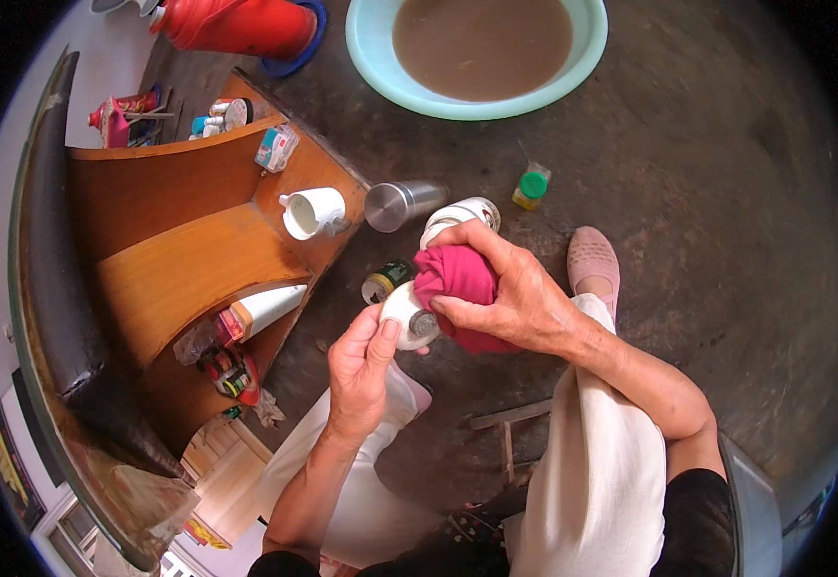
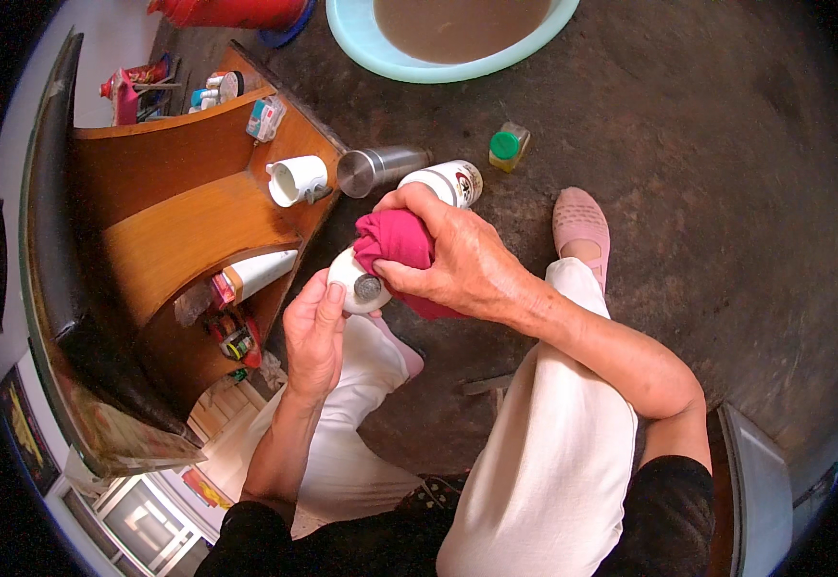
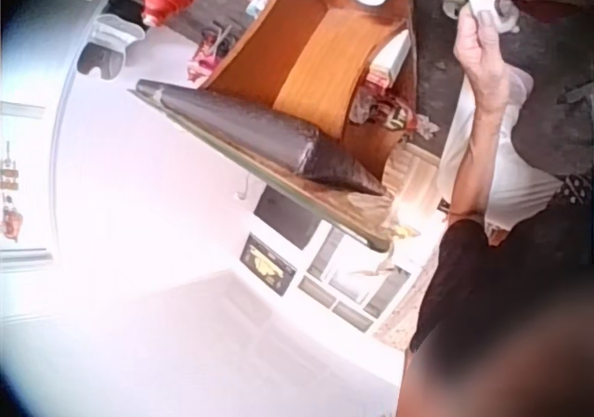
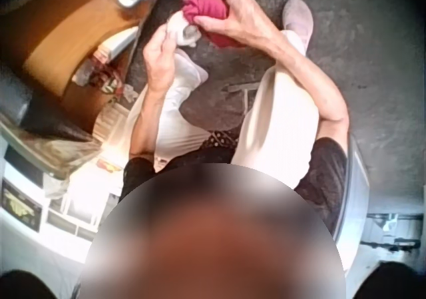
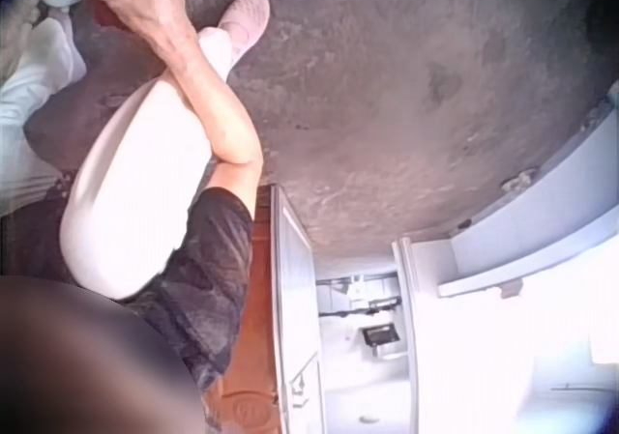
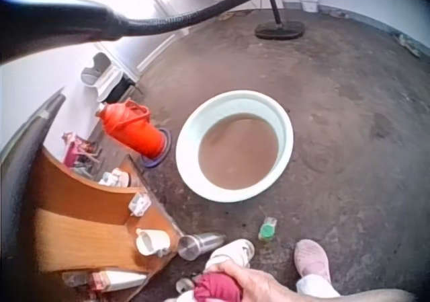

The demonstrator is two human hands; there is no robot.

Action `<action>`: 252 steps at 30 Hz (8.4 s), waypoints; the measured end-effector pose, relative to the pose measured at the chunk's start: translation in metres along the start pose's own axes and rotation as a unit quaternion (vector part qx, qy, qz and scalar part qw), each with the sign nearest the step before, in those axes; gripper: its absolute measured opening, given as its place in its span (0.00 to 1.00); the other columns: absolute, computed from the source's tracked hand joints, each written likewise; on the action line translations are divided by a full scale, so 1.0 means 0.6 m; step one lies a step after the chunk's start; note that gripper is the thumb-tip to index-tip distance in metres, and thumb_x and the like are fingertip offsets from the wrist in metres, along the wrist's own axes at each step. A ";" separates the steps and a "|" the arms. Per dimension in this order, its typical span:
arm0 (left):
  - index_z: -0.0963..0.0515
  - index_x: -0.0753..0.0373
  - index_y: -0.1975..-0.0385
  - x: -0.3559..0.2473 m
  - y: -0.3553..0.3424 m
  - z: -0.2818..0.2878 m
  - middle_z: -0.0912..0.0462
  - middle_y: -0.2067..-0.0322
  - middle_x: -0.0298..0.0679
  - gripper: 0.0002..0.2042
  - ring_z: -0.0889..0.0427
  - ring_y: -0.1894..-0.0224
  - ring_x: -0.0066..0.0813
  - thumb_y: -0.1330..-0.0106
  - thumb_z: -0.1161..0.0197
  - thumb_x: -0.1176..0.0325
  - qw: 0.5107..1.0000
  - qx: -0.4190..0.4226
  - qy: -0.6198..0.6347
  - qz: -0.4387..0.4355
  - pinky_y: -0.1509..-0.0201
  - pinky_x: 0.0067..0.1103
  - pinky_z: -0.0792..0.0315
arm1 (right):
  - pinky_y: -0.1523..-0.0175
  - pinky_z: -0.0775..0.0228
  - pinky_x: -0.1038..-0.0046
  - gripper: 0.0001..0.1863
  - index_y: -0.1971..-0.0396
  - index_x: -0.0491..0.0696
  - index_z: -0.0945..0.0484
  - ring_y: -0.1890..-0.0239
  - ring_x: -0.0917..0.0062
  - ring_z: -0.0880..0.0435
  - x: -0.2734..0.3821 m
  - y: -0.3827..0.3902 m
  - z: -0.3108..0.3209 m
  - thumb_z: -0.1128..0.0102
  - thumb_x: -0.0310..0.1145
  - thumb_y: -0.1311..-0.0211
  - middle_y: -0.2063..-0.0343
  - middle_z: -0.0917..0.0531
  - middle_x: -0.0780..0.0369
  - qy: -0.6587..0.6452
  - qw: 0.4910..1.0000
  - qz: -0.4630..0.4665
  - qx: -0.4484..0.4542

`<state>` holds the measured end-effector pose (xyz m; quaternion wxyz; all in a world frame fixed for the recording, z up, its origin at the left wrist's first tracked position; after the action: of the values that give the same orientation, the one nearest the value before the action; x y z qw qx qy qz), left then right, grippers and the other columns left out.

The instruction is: The person wipes a metal cup, a white thermos, a small plastic bottle, and a white mug with a pink cloth. The person handles each item individually, wiping the exterior surfaces and lids before placing them on the floor.

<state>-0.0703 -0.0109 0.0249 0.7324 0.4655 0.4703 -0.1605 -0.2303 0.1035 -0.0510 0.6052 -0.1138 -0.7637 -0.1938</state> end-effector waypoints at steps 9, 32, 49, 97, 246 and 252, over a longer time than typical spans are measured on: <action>0.24 0.71 0.47 -0.001 -0.008 0.023 0.17 0.60 0.37 0.17 0.19 0.62 0.21 0.23 0.48 0.62 0.998 0.042 0.004 0.044 0.56 0.19 0.24 | 0.42 0.28 0.69 0.26 0.48 0.44 0.27 0.52 0.72 0.20 -0.009 0.003 0.003 0.27 0.35 0.45 0.56 0.19 0.59 -0.044 0.998 -0.018 0.032; 0.32 0.64 0.38 0.010 -0.012 -0.003 0.23 0.47 0.34 0.23 0.24 0.46 0.21 0.31 0.36 0.71 0.992 0.014 0.113 0.048 0.41 0.21 0.30 | 0.49 0.27 0.71 0.23 0.50 0.41 0.25 0.57 0.75 0.20 -0.041 0.007 -0.022 0.49 0.49 0.27 0.60 0.18 0.55 -0.155 0.980 -0.126 -0.025; 0.31 0.64 0.42 0.009 -0.012 0.010 0.20 0.52 0.39 0.23 0.20 0.53 0.29 0.37 0.34 0.72 0.983 -0.054 0.149 0.087 0.55 0.23 0.26 | 0.52 0.24 0.74 0.24 0.48 0.43 0.26 0.57 0.78 0.20 -0.033 0.001 -0.007 0.34 0.40 0.39 0.60 0.19 0.60 -0.307 0.925 -0.222 -0.044; 0.25 0.66 0.45 0.027 -0.015 0.004 0.18 0.53 0.35 0.15 0.21 0.52 0.20 0.28 0.40 0.70 0.993 -0.067 0.088 0.034 0.51 0.22 0.26 | 0.51 0.25 0.62 0.17 0.57 0.43 0.25 0.56 0.56 0.18 -0.033 0.002 -0.006 0.36 0.35 0.43 0.62 0.19 0.51 0.025 0.993 -0.013 -0.116; 0.32 0.69 0.39 0.044 0.002 0.019 0.24 0.43 0.43 0.19 0.24 0.41 0.31 0.25 0.46 0.69 0.983 -0.041 0.165 0.066 0.34 0.31 0.31 | 0.45 0.28 0.80 0.17 0.49 0.41 0.22 0.54 0.84 0.21 -0.063 0.002 -0.035 0.34 0.29 0.36 0.59 0.17 0.65 -0.330 0.930 -0.121 0.109; 0.35 0.71 0.35 0.051 0.007 0.017 0.25 0.42 0.43 0.21 0.25 0.40 0.29 0.25 0.46 0.70 0.994 -0.043 0.092 0.035 0.33 0.30 0.33 | 0.50 0.28 0.82 0.12 0.55 0.43 0.19 0.58 0.88 0.22 -0.068 0.004 -0.032 0.33 0.31 0.36 0.63 0.16 0.67 -0.313 0.934 -0.132 0.111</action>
<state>-0.0468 -0.0110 0.0025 0.7107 0.4624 0.5254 -0.0710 -0.2027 0.1000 -0.0863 0.3135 0.0010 -0.9392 -0.1403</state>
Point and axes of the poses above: each hand's wrist, its own y-axis away from the middle knuckle, its own z-axis out of the back of the hand, x = y × z, the point moved 1 cm from there along -y, towards the middle knuckle
